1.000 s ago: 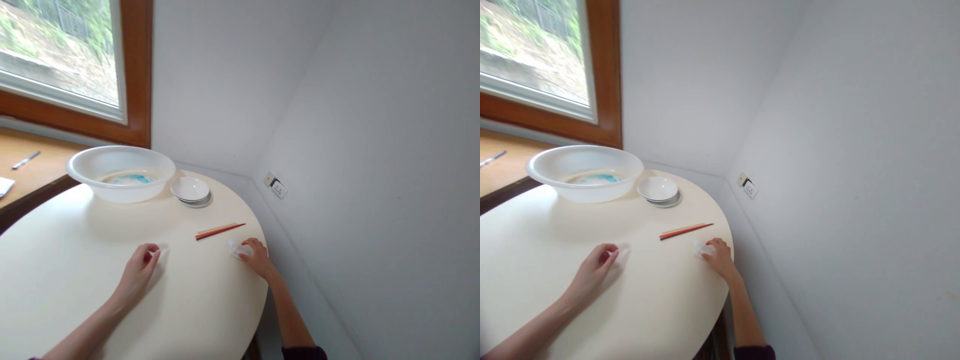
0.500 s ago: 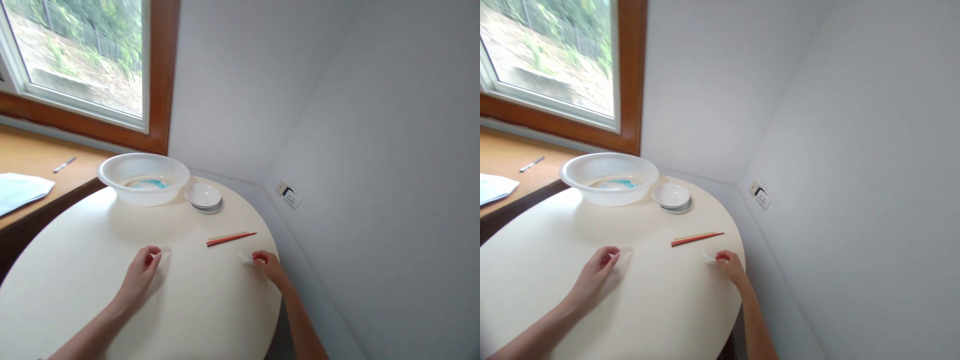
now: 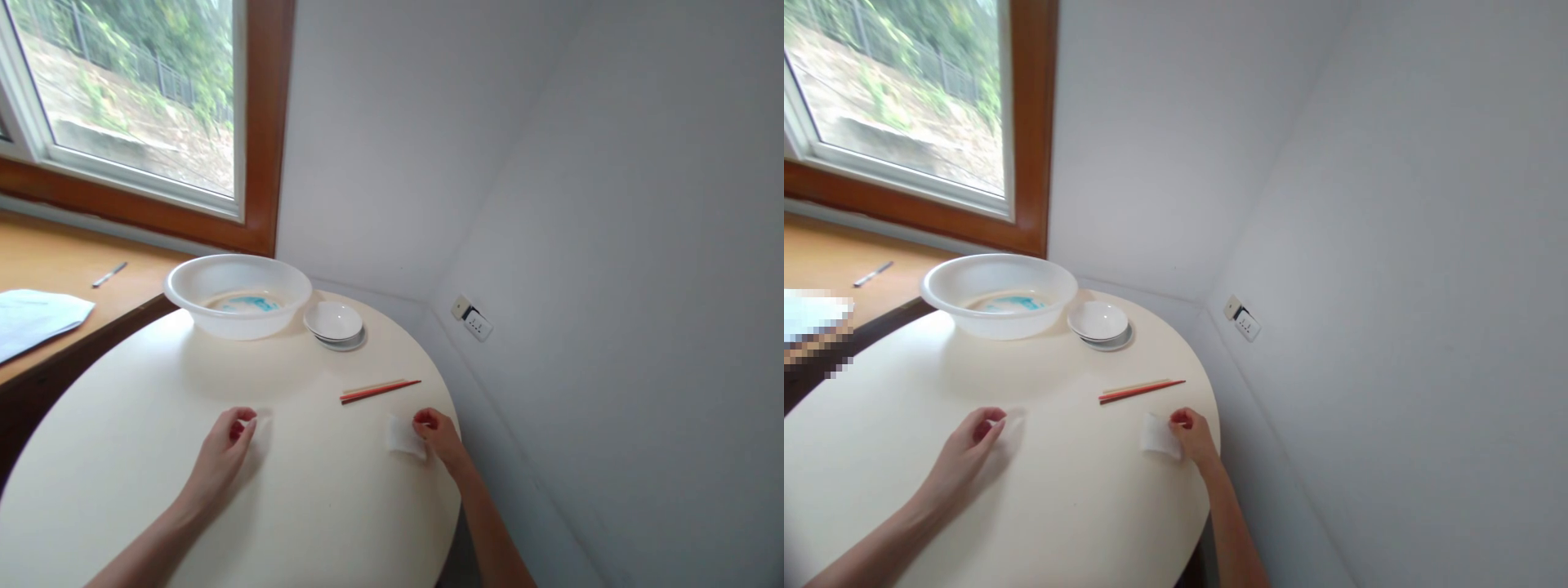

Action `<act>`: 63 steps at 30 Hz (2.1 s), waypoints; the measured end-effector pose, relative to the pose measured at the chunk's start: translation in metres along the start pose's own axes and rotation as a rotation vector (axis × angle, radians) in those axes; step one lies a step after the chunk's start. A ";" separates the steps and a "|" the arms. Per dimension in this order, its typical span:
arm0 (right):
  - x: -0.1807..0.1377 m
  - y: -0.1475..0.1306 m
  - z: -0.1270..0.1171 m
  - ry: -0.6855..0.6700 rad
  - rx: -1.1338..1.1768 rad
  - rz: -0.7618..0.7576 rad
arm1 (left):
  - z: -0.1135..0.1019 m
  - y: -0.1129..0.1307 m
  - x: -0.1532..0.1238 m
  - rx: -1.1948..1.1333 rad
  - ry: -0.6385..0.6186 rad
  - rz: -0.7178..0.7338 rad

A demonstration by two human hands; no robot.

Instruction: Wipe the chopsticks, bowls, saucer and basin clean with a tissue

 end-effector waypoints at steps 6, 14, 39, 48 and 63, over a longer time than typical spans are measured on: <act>-0.001 0.012 -0.023 0.218 -0.090 0.070 | 0.001 -0.003 0.002 0.002 0.006 0.005; -0.032 -0.069 -0.019 0.540 -0.493 -0.293 | -0.001 0.022 0.000 0.204 -0.190 0.248; -0.074 -0.191 0.191 -0.375 -0.666 -0.574 | -0.023 -0.022 -0.006 0.904 -0.648 0.471; -0.074 -0.189 0.191 -0.383 -0.639 -0.569 | -0.024 -0.023 -0.008 0.905 -0.635 0.508; -0.071 -0.178 0.197 -0.340 -0.662 -0.617 | -0.025 -0.018 -0.011 0.804 -0.673 0.445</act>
Point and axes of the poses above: each hand's wrist, its own x-axis towards the middle knuckle, its own z-axis out of the palm, y = z × x, the point moved 10 cm from there along x, towards the middle knuckle, and after that the axes turned 7 degrees about -x, right-handed, at the moved point
